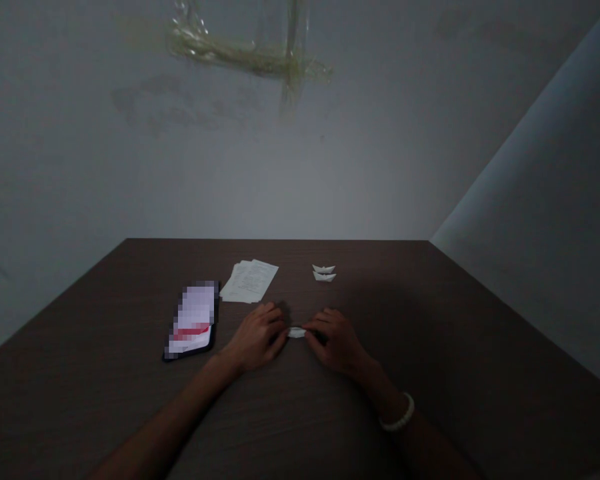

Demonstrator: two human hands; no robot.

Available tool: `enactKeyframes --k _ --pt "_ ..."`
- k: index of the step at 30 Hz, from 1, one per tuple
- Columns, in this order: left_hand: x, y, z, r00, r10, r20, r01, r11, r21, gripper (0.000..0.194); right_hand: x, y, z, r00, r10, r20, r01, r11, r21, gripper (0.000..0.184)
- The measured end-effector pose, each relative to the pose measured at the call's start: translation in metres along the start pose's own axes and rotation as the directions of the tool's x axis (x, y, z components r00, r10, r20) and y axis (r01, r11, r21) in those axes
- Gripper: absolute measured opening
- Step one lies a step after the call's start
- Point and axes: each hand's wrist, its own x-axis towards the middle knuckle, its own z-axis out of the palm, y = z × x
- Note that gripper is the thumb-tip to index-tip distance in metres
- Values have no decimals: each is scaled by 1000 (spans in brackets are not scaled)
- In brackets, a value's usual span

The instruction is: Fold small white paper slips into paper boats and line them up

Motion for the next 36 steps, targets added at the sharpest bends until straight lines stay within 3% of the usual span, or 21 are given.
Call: enactKeyframes --k 18,24,33,36 --pt "1 2 -2 1000 -6 -26 5 1000 -22 26 1 -4 1 999 9 -40 -2 989 149 21" --pt "0 1 -1 1000 -4 -21 4 1000 2 25 2 -5 -1 1000 18 -19 -14 982 188 15" --pt "0 2 -1 999 4 -44 -3 1000 17 26 2 -2 5 996 44 -75 -27 976 215 21" --pt "0 2 -1 1000 -3 -25 3 1000 15 28 3 -4 6 991 80 -110 -57 979 196 13"
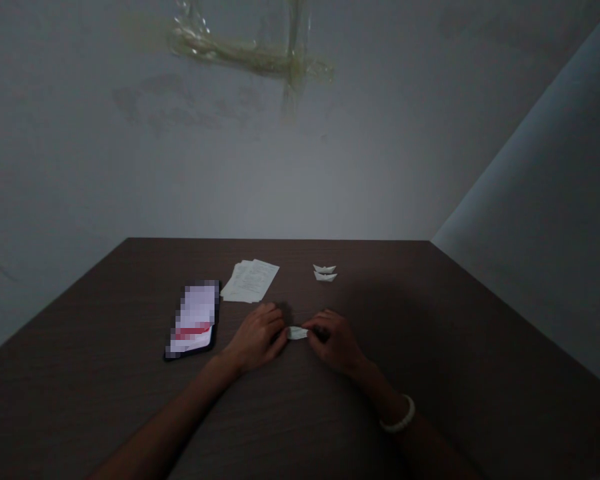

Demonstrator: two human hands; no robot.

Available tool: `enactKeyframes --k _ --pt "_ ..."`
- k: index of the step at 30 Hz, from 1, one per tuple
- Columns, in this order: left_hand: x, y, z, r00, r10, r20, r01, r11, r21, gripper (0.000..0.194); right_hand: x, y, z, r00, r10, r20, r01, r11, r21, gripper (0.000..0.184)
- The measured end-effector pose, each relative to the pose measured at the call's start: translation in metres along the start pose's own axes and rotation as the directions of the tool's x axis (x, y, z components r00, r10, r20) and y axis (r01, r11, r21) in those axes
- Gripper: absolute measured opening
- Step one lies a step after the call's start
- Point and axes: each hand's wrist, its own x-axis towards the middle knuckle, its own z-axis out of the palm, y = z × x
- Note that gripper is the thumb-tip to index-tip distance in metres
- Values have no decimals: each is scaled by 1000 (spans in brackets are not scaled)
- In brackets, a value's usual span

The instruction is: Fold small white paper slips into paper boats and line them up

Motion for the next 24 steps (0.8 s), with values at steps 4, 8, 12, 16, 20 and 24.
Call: enactKeyframes --k 4,8,12,16,20,24 --pt "0 0 -1 999 -6 40 7 999 -32 29 1 -3 3 996 67 -58 -71 994 -81 12" --pt "-2 -1 -3 999 -22 25 24 997 -78 20 0 -2 5 985 107 -135 -126 982 -140 12" --pt "-3 -3 -4 998 -57 -3 56 993 -105 17 -1 -2 4 974 125 -191 -155 976 -151 11" --pt "-2 -2 -5 997 -76 4 76 989 -124 23 0 -5 2 968 118 -221 -153 977 -149 12" --pt "-1 -2 -3 997 -82 -1 81 989 -122 22 0 -5 3 966 100 -239 -141 977 -160 13" --pt "-2 -4 1 995 -96 -12 94 988 -122 22 -1 -5 3 968 87 -234 -126 980 -157 13"
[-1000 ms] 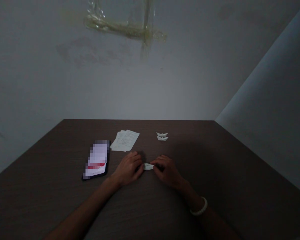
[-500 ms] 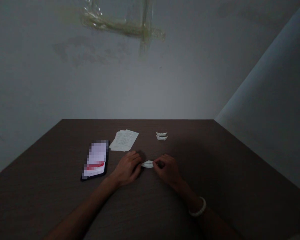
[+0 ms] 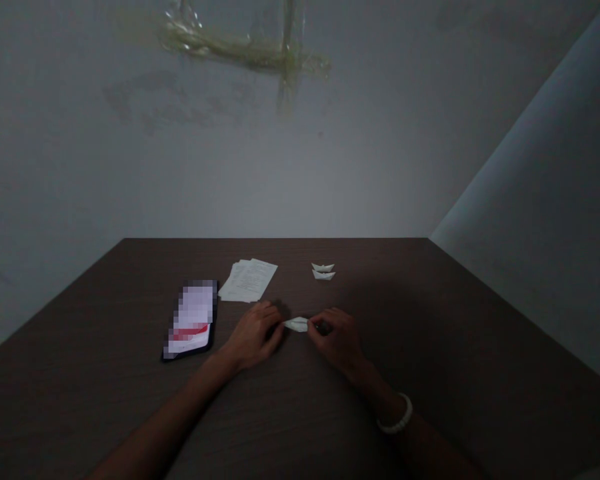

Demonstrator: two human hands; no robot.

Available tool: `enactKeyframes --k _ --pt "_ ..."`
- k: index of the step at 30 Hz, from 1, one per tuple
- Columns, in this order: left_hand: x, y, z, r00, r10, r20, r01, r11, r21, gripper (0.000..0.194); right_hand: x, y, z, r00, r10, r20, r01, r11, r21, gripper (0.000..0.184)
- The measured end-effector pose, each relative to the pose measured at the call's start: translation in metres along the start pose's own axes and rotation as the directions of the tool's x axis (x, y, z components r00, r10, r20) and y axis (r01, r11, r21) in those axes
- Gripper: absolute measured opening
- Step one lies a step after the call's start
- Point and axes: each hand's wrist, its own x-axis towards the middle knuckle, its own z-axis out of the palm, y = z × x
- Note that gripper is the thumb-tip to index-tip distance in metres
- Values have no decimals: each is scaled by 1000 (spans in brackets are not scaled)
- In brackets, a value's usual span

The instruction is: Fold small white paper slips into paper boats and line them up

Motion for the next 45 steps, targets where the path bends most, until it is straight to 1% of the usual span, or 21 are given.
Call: enactKeyframes --k 3,8,12,13,16,20,23,27,31,34,41,45 --pt "0 -1 1 1000 -1 -16 1 1000 5 21 0 -1 0 1000 -16 6 16 1000 24 10" --pt "0 -1 1 1000 -7 -8 7 1000 11 19 0 1 0 998 -59 37 57 997 50 5" --pt "0 -1 1 998 1 -63 0 1000 12 18 -1 3 1 994 -74 81 67 993 93 1" --pt "0 -1 1 997 5 -78 -4 1000 17 18 -1 3 0 993 -75 85 66 992 111 3" --pt "-1 -1 1 994 39 -100 -35 998 47 18 0 2 -1 993 -62 101 45 986 162 10" --pt "-2 0 2 987 85 -136 -73 993 91 17 1 2 -1 993 -12 121 -12 981 191 16" --pt "-3 0 3 982 105 -158 -87 990 114 17 1 3 0 992 20 128 -46 978 202 17" --pt "-4 0 3 977 114 -180 -90 986 138 16 0 4 0 991 33 128 -58 979 198 17" --pt "-4 1 3 981 96 -167 -71 986 150 17 -1 5 0 988 55 143 -82 977 195 20" --pt "-4 1 3 979 104 -173 -78 985 154 17 -1 6 0 987 61 150 -90 977 194 23" --pt "-4 2 2 985 99 -139 -77 984 158 20 0 3 -2 986 28 165 -58 981 185 22" --pt "-4 3 1 984 110 -138 -87 983 161 20 0 3 0 986 8 164 -37 984 173 22"
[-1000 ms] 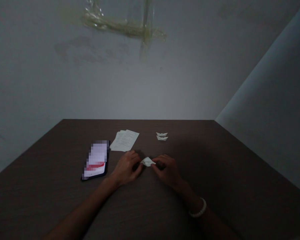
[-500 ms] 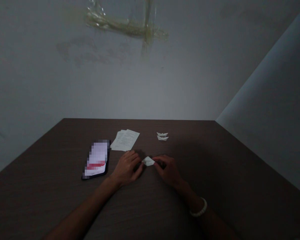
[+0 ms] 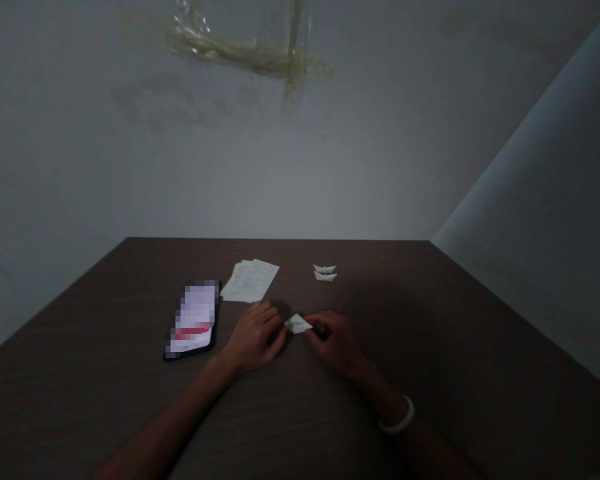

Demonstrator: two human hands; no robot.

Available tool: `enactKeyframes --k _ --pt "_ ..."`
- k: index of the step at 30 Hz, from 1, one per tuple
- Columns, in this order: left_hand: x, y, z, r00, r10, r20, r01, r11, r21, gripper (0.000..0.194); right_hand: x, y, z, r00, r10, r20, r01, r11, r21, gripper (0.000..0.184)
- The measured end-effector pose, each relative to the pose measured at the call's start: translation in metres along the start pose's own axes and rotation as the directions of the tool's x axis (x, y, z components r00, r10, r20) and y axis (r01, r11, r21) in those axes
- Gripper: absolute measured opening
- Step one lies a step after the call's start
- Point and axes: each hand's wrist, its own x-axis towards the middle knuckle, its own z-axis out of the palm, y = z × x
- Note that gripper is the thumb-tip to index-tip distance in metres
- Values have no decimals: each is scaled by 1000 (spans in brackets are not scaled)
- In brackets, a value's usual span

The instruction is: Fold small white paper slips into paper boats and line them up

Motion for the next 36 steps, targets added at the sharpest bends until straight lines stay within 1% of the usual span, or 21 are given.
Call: enactKeyframes --k 5,11,17,22,28,31,36 --pt "1 2 -1 1000 18 -2 -18 1000 -5 20 -1 0 0 1000 30 -10 -30 1000 -8 23" --pt "3 4 -2 1000 22 15 -22 1000 0 21 0 1 2 999 29 -37 -31 998 -46 21" --pt "3 6 -2 999 14 51 -15 1000 15 24 -2 1 4 998 -31 -47 25 992 -120 25" --pt "6 7 -2 994 21 112 -22 1000 6 26 -3 2 5 993 -98 -71 81 974 -214 19" --pt "6 5 0 993 -2 115 1 1000 7 26 -3 2 5 982 -154 -111 127 967 -220 14" --pt "5 4 3 993 -25 113 22 999 31 24 -3 0 5 984 -132 -118 105 972 -211 12" --pt "5 2 4 991 -44 124 37 997 66 24 -2 -3 4 996 -59 -73 40 968 -247 4"
